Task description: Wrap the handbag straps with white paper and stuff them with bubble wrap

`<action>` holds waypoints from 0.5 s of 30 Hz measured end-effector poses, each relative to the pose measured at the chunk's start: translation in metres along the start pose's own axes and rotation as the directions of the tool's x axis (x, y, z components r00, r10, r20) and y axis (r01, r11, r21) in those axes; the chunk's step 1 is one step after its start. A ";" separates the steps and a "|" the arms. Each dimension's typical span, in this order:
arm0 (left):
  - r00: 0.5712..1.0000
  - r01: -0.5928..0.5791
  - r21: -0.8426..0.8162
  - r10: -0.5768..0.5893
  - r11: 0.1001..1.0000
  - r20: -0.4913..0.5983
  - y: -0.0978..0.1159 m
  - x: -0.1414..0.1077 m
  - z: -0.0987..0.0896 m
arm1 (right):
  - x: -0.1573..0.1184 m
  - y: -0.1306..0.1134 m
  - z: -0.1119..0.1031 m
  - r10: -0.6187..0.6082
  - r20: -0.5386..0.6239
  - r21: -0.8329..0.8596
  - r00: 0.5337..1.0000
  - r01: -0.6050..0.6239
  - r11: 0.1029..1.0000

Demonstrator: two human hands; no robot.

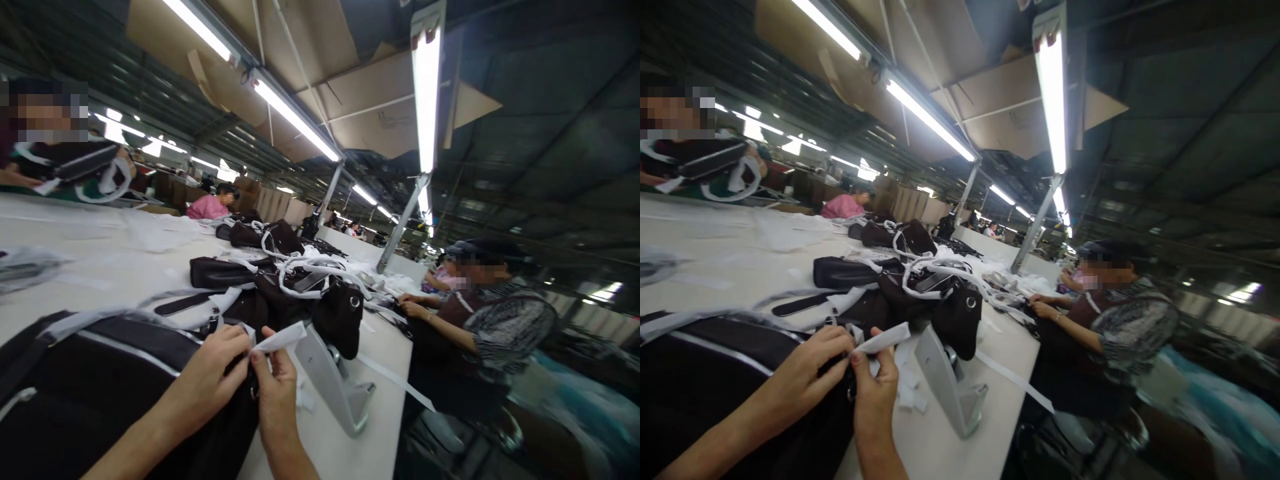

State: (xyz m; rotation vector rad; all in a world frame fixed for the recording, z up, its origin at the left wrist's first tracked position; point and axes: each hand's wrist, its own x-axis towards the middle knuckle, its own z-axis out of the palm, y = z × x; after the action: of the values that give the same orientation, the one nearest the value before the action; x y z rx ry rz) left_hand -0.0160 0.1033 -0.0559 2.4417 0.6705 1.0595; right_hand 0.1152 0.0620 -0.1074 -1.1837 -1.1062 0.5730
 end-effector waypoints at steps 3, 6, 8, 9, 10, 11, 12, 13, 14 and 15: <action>0.999 -0.030 -0.031 0.029 0.999 -0.022 -0.005 0.001 0.003 | 0.012 -0.024 -0.049 -0.045 0.129 -0.315 0.991 0.084 0.945; 0.998 -0.047 -0.044 0.045 0.998 -0.037 -0.009 0.002 0.003 | 0.034 -0.038 -0.127 -0.023 0.046 -0.529 0.999 0.044 0.847; 0.998 -0.047 -0.047 0.045 0.998 -0.044 -0.011 0.002 0.003 | 0.050 -0.038 -0.176 0.084 0.013 -0.657 0.996 -0.054 0.752; 0.998 -0.046 -0.048 0.043 0.998 -0.044 -0.013 0.002 0.004 | 0.056 -0.035 -0.196 0.154 0.006 -0.707 0.988 -0.104 0.699; 0.998 -0.043 -0.049 0.041 0.998 -0.047 -0.014 0.002 0.005 | 0.061 -0.031 -0.211 0.231 0.006 -0.746 0.973 -0.149 0.649; 0.998 -0.042 -0.051 0.039 0.998 -0.050 -0.016 0.001 0.006 | 0.065 -0.026 -0.221 0.309 0.009 -0.774 0.951 -0.190 0.605; 0.998 -0.042 -0.054 0.040 0.998 -0.053 -0.018 0.001 0.007 | 0.067 -0.021 -0.227 0.383 0.013 -0.792 0.924 -0.224 0.568; 0.998 -0.045 -0.055 0.041 0.997 -0.056 -0.019 0.000 0.008 | 0.069 -0.017 -0.230 0.448 0.019 -0.803 0.894 -0.254 0.540; 0.997 -0.047 -0.057 0.043 0.997 -0.060 -0.020 0.000 0.008 | 0.070 -0.013 -0.230 0.501 0.026 -0.809 0.865 -0.277 0.519; 0.997 -0.049 -0.057 0.045 0.997 -0.063 -0.021 -0.001 0.009 | 0.072 -0.011 -0.228 0.542 0.034 -0.812 0.840 -0.292 0.504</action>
State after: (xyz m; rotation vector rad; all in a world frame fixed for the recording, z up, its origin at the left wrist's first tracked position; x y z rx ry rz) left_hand -0.0151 0.1182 -0.0727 2.3938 0.5951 1.1606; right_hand 0.3471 0.0188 -0.0656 -2.2698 -1.3781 0.6666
